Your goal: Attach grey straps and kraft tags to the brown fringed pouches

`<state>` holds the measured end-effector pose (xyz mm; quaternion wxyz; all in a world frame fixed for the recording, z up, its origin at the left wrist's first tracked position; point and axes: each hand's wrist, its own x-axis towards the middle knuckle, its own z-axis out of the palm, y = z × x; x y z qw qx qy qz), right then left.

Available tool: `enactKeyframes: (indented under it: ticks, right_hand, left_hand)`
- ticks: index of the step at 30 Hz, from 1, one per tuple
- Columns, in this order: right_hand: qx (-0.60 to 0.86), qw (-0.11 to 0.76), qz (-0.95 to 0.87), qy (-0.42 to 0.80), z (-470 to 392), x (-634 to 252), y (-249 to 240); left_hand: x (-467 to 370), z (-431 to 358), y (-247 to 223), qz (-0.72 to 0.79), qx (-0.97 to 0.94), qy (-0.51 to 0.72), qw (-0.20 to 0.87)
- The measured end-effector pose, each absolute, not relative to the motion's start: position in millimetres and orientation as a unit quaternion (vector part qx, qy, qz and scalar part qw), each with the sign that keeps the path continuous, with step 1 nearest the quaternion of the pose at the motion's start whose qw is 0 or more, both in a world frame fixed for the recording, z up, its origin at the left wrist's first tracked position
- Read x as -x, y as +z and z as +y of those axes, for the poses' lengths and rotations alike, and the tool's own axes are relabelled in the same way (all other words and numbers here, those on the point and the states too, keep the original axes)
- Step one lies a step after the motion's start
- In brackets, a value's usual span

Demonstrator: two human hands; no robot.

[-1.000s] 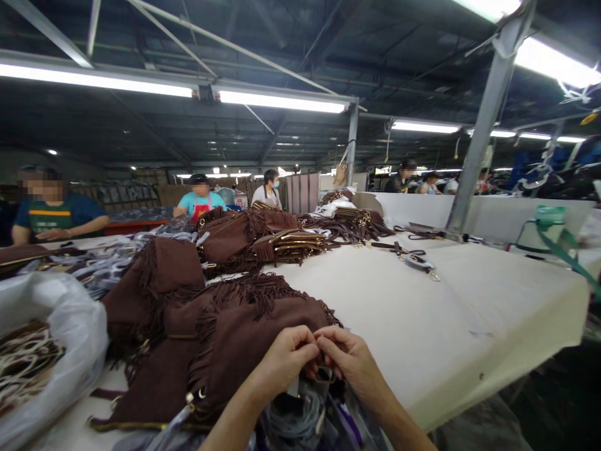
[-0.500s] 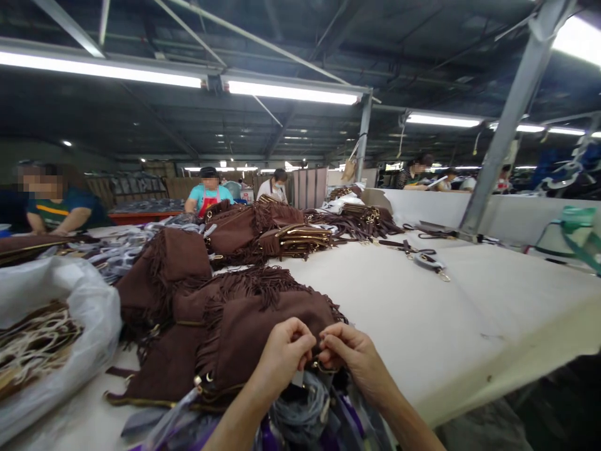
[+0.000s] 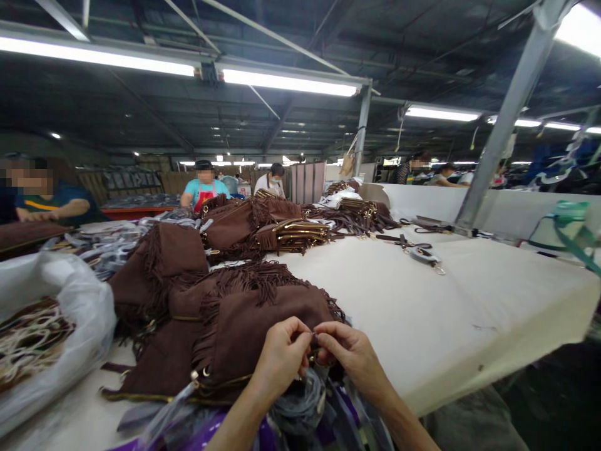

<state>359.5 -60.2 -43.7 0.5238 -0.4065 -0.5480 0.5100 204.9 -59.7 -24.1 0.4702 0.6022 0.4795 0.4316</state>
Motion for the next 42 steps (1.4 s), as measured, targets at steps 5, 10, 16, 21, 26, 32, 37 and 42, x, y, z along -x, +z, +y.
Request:
enactKeyframes:
  ticks: [5, 10, 16, 21, 26, 32, 37, 42]
  right_hand:
    - [0.413, 0.529, -0.559, 0.487, -58, -359, -49]
    - [0.401, 0.545, -0.534, 0.507, -57, -356, -52]
    - [0.39, 0.546, -0.541, 0.508, -56, -353, -56]
    - [0.385, 0.54, -0.565, 0.491, -55, -354, -62]
    - [0.397, 0.521, -0.611, 0.445, -54, -355, -68]
    - [0.412, 0.503, -0.679, 0.342, -58, -356, -68]
    - [0.426, 0.47, -0.739, 0.227, -55, -354, -65]
    - [0.429, 0.48, -0.75, 0.154, -73, -353, -58]
  left_hand:
    - [-205, -59, -28, 0.483, -0.61, 0.429, 0.459]
    - [-206, -58, -31, 0.497, -0.611, 0.431, 0.441]
    - [-208, -59, -30, 0.501, -0.625, 0.428, 0.419]
    - [-209, -61, -29, 0.496, -0.625, 0.44, 0.412]
    - [-211, -59, -36, 0.503, -0.627, 0.444, 0.395]
    - [-212, -62, -36, 0.515, -0.658, 0.443, 0.326]
    - [-213, -63, -33, 0.538, -0.67, 0.426, 0.283]
    - [-209, -57, -33, 0.514, -0.659, 0.431, 0.34]
